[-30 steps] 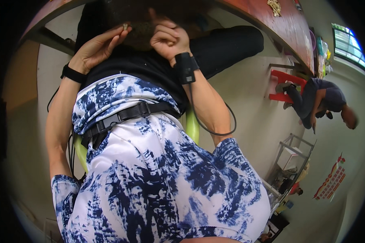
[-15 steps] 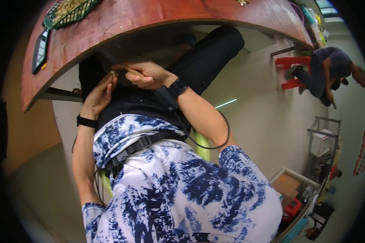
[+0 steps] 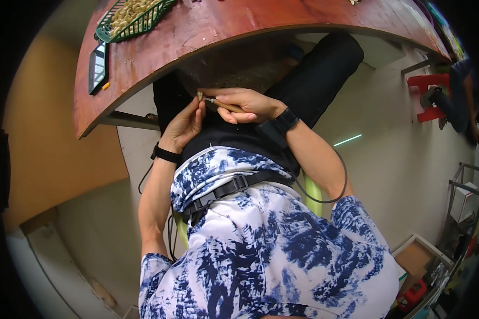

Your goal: Shelling nuts using a hand-held cracking tool at a table.

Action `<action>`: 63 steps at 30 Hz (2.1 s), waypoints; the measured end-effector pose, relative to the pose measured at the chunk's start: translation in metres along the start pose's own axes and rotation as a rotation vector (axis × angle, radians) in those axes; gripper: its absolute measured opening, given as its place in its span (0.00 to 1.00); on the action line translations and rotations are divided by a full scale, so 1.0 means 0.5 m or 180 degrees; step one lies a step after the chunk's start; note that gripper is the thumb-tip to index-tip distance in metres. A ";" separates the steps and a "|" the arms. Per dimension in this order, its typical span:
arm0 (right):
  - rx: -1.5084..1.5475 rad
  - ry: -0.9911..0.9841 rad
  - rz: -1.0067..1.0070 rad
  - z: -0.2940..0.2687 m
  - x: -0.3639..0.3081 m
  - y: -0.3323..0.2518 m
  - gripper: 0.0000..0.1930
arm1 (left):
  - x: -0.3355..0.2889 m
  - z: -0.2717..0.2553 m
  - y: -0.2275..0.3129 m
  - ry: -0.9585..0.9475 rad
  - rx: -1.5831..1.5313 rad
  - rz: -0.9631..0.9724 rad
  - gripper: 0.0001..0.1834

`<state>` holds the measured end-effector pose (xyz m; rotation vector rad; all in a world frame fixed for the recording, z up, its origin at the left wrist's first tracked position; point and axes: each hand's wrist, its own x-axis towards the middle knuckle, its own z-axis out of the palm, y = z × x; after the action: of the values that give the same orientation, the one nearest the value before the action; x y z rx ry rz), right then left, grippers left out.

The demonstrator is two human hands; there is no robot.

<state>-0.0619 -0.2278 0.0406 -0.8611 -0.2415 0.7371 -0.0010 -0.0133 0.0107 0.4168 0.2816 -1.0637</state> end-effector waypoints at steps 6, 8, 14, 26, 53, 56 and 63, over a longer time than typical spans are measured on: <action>-0.0098 0.0070 -0.0011 0.017 0.010 0.004 0.23 | -0.023 0.002 -0.009 0.0050 0.0160 -0.0056 0.08; -0.0199 0.0054 -0.0059 0.017 0.006 0.007 0.23 | -0.015 -0.003 -0.015 0.0059 0.0167 -0.0104 0.09; 0.0095 -0.0053 -0.0231 -0.008 -0.013 0.017 0.22 | -0.004 0.021 -0.036 0.0076 0.0077 -0.0081 0.07; 0.0473 0.0010 -0.0327 -0.005 -0.005 0.036 0.21 | -0.015 0.029 -0.046 0.0243 0.0169 0.0115 0.08; 0.0306 0.0089 -0.0195 -0.011 0.012 0.031 0.21 | -0.020 0.022 -0.036 0.0326 0.0135 0.0123 0.08; 0.0248 0.0066 -0.0185 -0.002 0.000 0.025 0.21 | -0.009 0.022 -0.039 0.0357 0.0048 0.0143 0.08; 0.0373 0.0079 -0.0202 -0.011 0.004 0.035 0.20 | -0.011 0.034 -0.049 0.0505 0.0004 0.0194 0.08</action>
<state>-0.0665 -0.2224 0.0238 -0.7478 -0.2006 0.6745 -0.0249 -0.0270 0.0233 0.5089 0.4066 -0.9727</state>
